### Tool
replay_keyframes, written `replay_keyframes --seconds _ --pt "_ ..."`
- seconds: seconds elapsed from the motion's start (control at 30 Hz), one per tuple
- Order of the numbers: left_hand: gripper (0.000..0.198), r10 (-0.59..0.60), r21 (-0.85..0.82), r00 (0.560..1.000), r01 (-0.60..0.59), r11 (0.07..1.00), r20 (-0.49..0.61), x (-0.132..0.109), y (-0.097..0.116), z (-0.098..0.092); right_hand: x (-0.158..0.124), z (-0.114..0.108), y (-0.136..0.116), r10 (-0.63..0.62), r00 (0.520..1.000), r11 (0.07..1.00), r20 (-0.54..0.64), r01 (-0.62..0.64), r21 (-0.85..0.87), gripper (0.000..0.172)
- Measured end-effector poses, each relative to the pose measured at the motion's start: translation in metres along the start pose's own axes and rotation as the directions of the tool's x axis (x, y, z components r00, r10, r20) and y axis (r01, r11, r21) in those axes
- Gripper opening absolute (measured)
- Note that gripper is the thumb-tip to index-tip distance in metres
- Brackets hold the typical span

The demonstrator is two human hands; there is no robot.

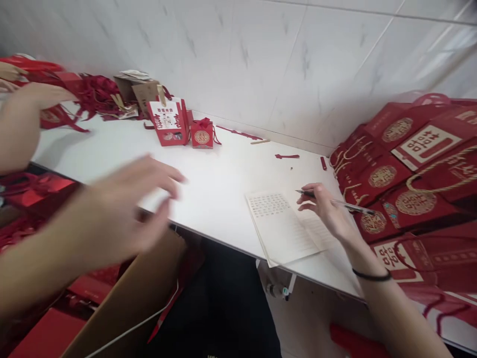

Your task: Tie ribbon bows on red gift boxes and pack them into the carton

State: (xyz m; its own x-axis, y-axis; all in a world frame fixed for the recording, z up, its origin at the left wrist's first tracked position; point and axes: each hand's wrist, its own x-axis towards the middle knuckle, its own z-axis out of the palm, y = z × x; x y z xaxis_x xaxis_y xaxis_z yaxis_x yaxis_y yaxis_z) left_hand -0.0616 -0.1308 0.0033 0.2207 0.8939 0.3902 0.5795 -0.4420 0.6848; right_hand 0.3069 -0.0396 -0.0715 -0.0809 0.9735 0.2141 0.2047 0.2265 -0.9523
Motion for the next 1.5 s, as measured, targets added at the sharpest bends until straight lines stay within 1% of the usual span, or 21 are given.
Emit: replay_keyframes --seconds 0.03,0.07,0.1,0.13,0.17,0.2,0.23,0.3,0.33,0.4,0.5,0.57,0.63,0.7,0.77,0.87,0.97,1.17,1.3,1.5 --pt "0.010 0.150 0.100 0.983 -0.160 0.982 0.101 0.008 0.013 0.028 0.006 0.004 0.015 0.036 0.998 0.996 -0.054 -0.032 0.079 0.046" --pt "0.011 0.277 0.184 0.934 -0.321 0.929 0.227 0.014 0.025 0.057 0.011 0.007 0.028 0.072 0.991 0.990 -0.110 -0.057 0.132 0.045" --pt "0.013 0.363 0.221 0.859 -0.457 0.861 0.361 0.020 0.034 0.087 0.015 0.010 0.039 0.105 0.982 0.984 -0.154 -0.080 0.161 0.044" --pt "0.015 0.408 0.222 0.804 -0.533 0.816 0.432 0.024 0.040 0.115 0.019 0.012 0.047 0.129 0.973 0.980 -0.190 -0.096 0.174 0.043" --pt "0.019 0.428 0.220 0.758 -0.585 0.781 0.493 0.028 0.045 0.143 0.020 0.014 0.053 0.145 0.966 0.979 -0.213 -0.108 0.175 0.043" --pt "0.024 0.443 0.218 0.733 -0.613 0.760 0.517 0.031 0.047 0.168 0.021 0.015 0.057 0.152 0.962 0.979 -0.227 -0.115 0.169 0.043" --pt "0.030 0.446 0.210 0.720 -0.622 0.754 0.532 0.035 0.047 0.191 0.020 0.015 0.059 0.151 0.960 0.980 -0.236 -0.115 0.160 0.042" --pt "0.043 0.405 0.228 0.739 -0.591 0.774 0.539 0.043 0.045 0.227 0.018 0.016 0.060 0.141 0.959 0.985 -0.245 -0.110 0.135 0.038" --pt "0.049 0.373 0.238 0.750 -0.566 0.789 0.546 0.046 0.042 0.240 0.016 0.016 0.060 0.135 0.959 0.987 -0.248 -0.109 0.118 0.035" --pt "0.059 0.320 0.256 0.763 -0.528 0.809 0.562 0.053 0.038 0.259 0.014 0.017 0.061 0.132 0.957 0.990 -0.257 -0.113 0.086 0.031" --pt "0.063 0.318 0.252 0.749 -0.538 0.804 0.582 0.056 0.030 0.271 0.013 0.018 0.065 0.120 0.950 0.993 -0.288 -0.111 0.048 0.028" --pt "0.062 0.352 0.228 0.733 -0.562 0.795 0.582 0.054 0.024 0.271 0.013 0.018 0.066 0.084 0.953 0.996 -0.292 -0.087 0.002 0.025" --pt "0.060 0.387 0.195 0.725 -0.577 0.793 0.570 0.052 0.018 0.269 0.012 0.018 0.066 0.056 0.960 0.996 -0.273 -0.072 -0.049 0.025" --pt "0.059 0.416 0.159 0.721 -0.582 0.797 0.555 0.050 0.012 0.266 0.011 0.018 0.063 0.072 0.967 0.995 -0.245 -0.088 -0.053 0.028" --pt "0.056 0.436 0.127 0.710 -0.589 0.798 0.552 0.050 0.007 0.262 0.011 0.017 0.061 0.118 0.968 0.992 -0.222 -0.123 -0.010 0.031" --pt "0.055 0.462 0.103 0.699 -0.603 0.791 0.545 0.049 0.004 0.259 0.011 0.017 0.058 0.147 0.965 0.989 -0.219 -0.150 0.002 0.033" --pt "0.055 0.477 0.109 0.706 -0.610 0.784 0.523 0.049 0.005 0.259 0.010 0.018 0.058 0.124 0.966 0.987 -0.226 -0.143 -0.070 0.034" --pt "0.058 0.481 0.126 0.723 -0.608 0.784 0.495 0.047 0.006 0.263 0.006 0.020 0.054 0.097 0.981 0.951 -0.165 -0.140 -0.276 0.033" --pt "0.058 0.484 0.129 0.720 -0.613 0.779 0.498 0.047 0.007 0.262 0.005 0.021 0.052 0.113 0.981 0.942 -0.155 -0.155 -0.297 0.032" --pt "0.057 0.478 0.137 0.727 -0.608 0.782 0.494 0.048 0.008 0.261 0.005 0.021 0.053 0.124 0.980 0.931 -0.158 -0.169 -0.323 0.031"
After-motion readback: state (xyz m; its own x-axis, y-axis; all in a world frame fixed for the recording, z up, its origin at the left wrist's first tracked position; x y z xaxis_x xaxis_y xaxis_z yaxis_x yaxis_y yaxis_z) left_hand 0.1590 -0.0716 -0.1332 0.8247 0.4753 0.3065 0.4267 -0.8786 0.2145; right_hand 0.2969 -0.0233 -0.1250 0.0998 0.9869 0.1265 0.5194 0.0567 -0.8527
